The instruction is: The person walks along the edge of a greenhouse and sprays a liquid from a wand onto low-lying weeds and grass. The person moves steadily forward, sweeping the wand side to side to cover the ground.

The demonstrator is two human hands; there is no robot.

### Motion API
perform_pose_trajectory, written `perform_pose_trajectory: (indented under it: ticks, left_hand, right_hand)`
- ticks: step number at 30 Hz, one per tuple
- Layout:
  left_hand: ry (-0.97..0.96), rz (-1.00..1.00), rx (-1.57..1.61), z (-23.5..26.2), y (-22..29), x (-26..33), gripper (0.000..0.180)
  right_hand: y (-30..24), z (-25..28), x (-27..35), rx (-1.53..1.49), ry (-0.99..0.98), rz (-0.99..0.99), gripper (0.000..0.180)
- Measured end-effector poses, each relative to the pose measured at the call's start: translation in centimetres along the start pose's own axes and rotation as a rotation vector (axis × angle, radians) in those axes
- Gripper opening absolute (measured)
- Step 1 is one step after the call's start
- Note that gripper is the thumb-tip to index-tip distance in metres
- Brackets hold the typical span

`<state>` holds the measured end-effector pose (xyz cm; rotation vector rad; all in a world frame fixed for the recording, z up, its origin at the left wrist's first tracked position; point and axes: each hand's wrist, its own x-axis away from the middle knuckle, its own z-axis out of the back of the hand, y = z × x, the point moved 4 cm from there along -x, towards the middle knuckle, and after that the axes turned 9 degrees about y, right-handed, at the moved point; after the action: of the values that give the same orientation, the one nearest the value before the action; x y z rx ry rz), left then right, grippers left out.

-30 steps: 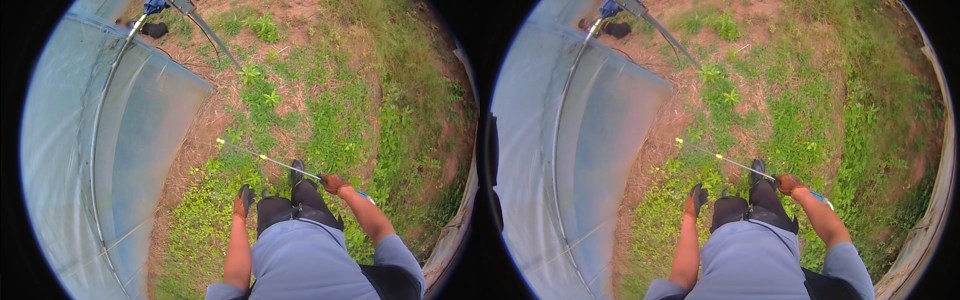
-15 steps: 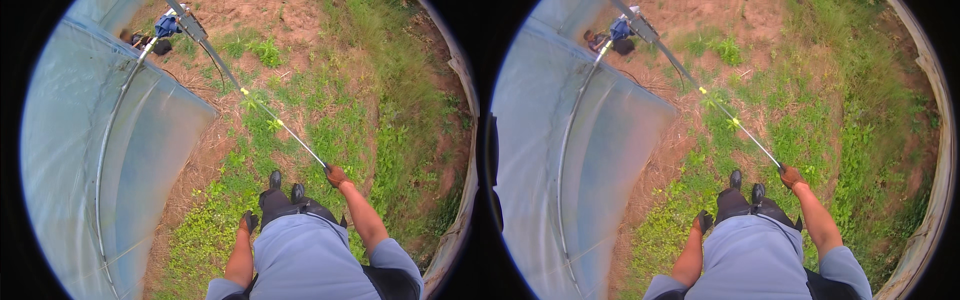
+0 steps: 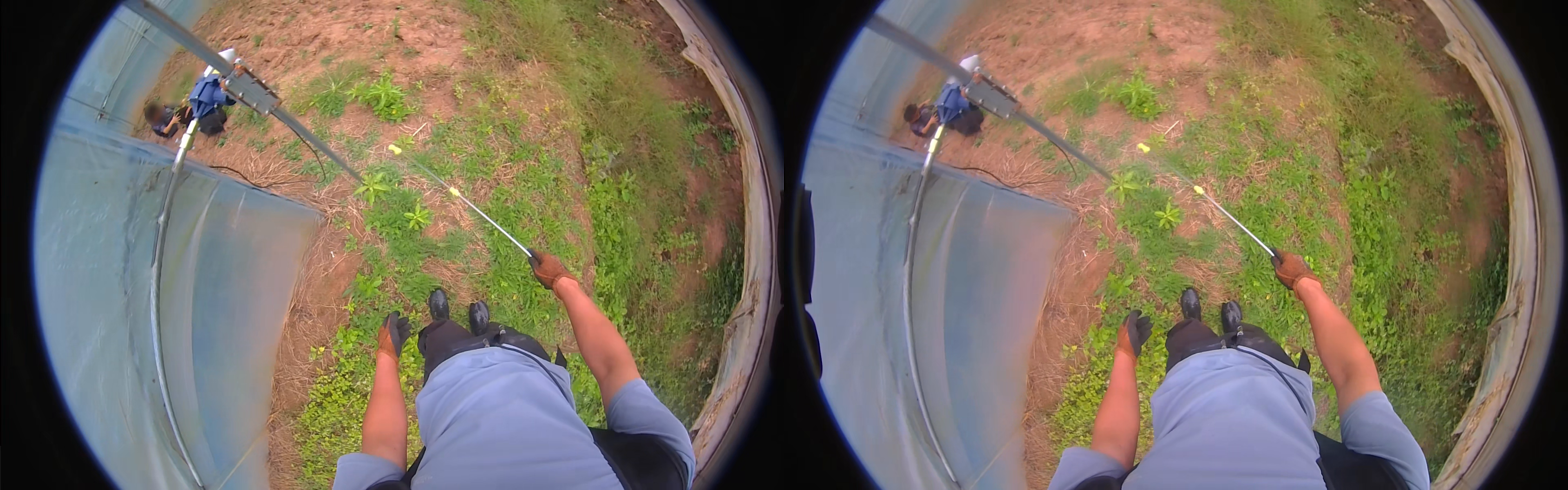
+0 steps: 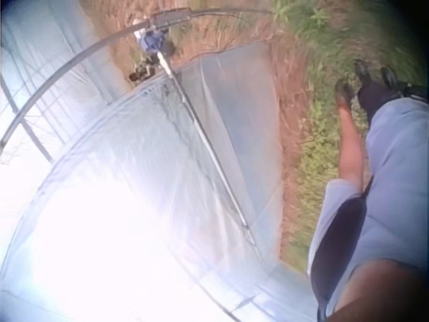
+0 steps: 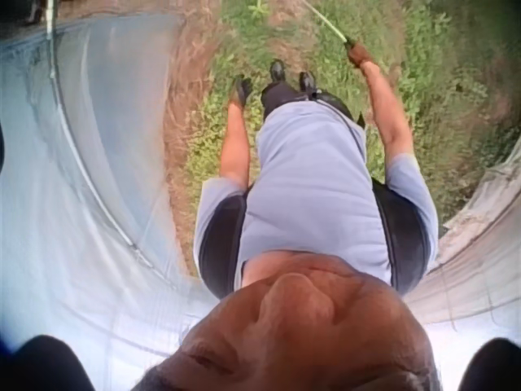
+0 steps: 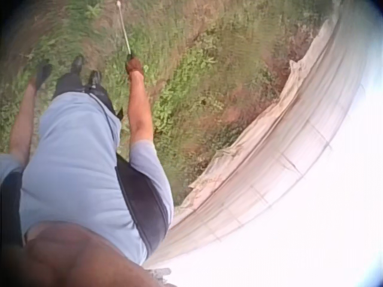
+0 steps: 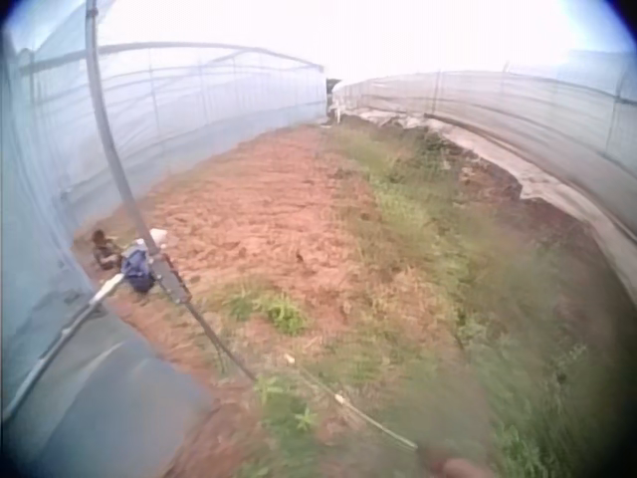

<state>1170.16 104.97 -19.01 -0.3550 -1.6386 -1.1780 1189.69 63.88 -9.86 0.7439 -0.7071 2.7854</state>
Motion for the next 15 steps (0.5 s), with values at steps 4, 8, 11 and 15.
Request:
perform_pose_trajectory:
  ticks: [4,8,11,15]
  left_hand:
    - [0.009,0.125,-0.110,0.7,-3.3,-0.7,0.051]
    - [-0.031,0.207,-0.176,0.5,-4.9,-1.0,0.050]
    - [-0.087,0.211,-0.237,-0.5,-4.7,-1.1,0.052]
    - [-0.139,0.191,-0.311,-2.8,-3.1,-1.5,0.053]
  right_hand:
    - [3.4,1.6,2.0,-0.111,0.059,-0.285,0.038]
    - [9.8,-0.6,5.4,-0.199,0.126,-0.388,0.040]
    - [12.7,-0.6,9.7,-0.266,0.138,-0.442,0.042]
    - [14.8,1.0,14.4,-0.533,0.210,-0.789,0.041]
